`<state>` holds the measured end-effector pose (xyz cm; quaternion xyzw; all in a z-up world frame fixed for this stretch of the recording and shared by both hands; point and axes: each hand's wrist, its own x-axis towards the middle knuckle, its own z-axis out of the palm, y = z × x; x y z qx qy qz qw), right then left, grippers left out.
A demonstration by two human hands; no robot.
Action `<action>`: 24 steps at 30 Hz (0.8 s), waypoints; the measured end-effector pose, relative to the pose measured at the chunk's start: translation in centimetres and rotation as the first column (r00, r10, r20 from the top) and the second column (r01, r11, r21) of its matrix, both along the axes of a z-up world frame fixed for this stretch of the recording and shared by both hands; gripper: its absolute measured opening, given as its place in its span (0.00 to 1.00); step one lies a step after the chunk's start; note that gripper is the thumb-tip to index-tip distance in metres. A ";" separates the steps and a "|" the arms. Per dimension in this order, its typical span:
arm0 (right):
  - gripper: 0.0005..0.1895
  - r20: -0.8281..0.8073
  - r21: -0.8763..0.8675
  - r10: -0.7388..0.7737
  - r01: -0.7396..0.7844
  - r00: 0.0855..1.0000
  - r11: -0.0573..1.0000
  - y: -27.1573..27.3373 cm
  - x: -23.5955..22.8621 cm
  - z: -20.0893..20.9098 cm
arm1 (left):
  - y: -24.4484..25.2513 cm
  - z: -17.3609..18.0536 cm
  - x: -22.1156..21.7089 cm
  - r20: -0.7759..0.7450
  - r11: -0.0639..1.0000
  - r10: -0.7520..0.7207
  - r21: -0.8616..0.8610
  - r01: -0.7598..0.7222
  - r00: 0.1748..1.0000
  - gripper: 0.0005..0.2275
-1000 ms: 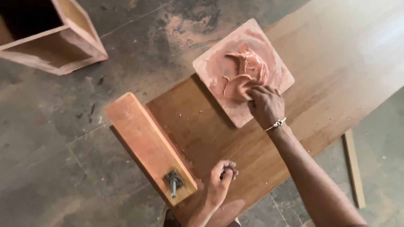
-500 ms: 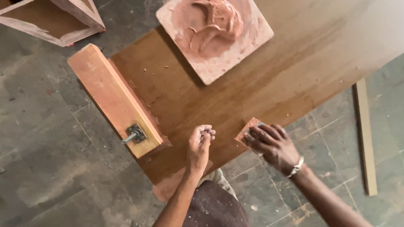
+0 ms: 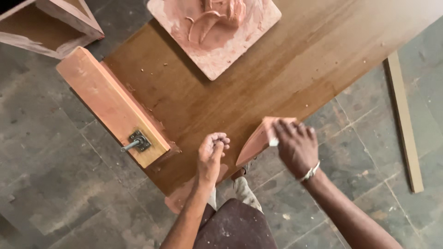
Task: The person wipes a large wooden board with a purple cloth, then uses a putty knife to spread a pinkish paste over the board's surface and a smaller attached wooden piece. The person repeatedly scoops paste from a square container and smooths it across the wood.
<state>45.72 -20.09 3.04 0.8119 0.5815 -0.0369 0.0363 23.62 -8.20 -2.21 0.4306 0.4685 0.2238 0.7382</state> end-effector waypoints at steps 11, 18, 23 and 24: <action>0.17 -0.307 0.146 0.266 -0.231 0.914 0.962 -1.6 -9.3 2.0 | 0.2 -0.2 0.1 0.080 1.000 0.000 -0.010 0.001 0.997 0.10; 0.26 -0.101 0.312 0.135 -0.098 0.986 0.945 -1.5 7.7 1.4 | -0.4 1.1 1.1 0.008 0.999 -0.012 -0.042 0.012 1.000 0.10; 0.28 -0.148 0.380 0.046 0.014 0.988 0.925 -1.4 13.6 -1.7 | -2.1 1.5 4.6 0.020 0.995 -0.021 -0.098 0.023 1.000 0.10; 0.29 -0.208 0.381 0.026 0.056 0.978 0.923 -1.6 13.0 -2.2 | -2.6 1.6 5.2 0.011 0.993 -0.032 -0.109 0.033 0.999 0.10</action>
